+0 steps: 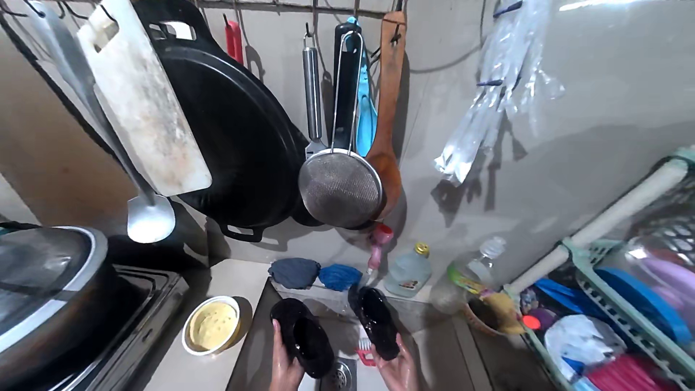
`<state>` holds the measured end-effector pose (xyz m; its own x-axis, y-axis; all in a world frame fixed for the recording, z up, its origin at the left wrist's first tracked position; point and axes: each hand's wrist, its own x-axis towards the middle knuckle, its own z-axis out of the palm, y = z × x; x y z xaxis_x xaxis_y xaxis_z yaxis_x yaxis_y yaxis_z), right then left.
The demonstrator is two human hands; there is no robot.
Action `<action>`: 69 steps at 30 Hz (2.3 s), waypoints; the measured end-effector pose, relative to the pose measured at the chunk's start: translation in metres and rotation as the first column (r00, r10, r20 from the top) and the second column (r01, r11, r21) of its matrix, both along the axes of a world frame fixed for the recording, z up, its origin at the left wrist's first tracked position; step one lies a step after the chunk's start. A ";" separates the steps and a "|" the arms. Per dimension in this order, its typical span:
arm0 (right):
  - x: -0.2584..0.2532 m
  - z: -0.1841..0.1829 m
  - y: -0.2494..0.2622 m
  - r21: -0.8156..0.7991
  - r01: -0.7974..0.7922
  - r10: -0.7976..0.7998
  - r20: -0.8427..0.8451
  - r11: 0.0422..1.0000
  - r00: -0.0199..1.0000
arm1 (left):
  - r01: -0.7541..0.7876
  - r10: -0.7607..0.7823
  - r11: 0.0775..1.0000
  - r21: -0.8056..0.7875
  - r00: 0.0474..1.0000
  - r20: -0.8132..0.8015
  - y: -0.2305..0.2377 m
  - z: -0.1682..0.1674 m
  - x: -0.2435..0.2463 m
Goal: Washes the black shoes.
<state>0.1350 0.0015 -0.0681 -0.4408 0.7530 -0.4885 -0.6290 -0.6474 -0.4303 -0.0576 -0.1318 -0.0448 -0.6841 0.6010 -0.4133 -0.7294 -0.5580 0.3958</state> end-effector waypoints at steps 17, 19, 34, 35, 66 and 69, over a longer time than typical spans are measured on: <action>-0.009 0.068 0.010 0.428 -0.232 -0.007 0.488 0.874 0.873 | 0.253 -0.246 0.966 -0.044 0.961 0.128 0.034 -0.008 0.017; 0.004 0.085 0.011 0.594 -0.398 -0.090 0.625 0.699 0.775 | 0.287 -0.281 0.957 -0.047 0.954 0.108 0.039 -0.008 0.021; 0.054 0.139 -0.012 0.826 -0.535 -0.336 0.562 0.176 0.756 | 0.331 -0.325 0.941 -0.065 0.942 0.087 0.065 -0.003 0.059; 0.055 0.138 -0.012 0.821 -0.474 -0.345 0.566 0.319 0.748 | 0.332 -0.328 0.940 -0.076 0.942 0.066 0.065 -0.002 0.060; -0.036 0.015 -0.025 -0.032 -0.127 0.127 0.018 0.991 0.992 | 0.378 -0.362 0.925 0.041 0.909 -0.205 0.042 0.040 0.040; -0.029 0.006 -0.007 0.137 -0.259 0.230 0.194 0.956 0.954 | 0.420 -0.394 0.905 0.066 0.887 -0.242 0.046 0.041 0.038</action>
<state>0.1057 -0.0051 -0.0618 -0.5401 0.7066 -0.4572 -0.3660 -0.6864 -0.6284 -0.0193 -0.0860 -0.0037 -0.4337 0.8797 -0.1951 -0.8048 -0.2807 0.5230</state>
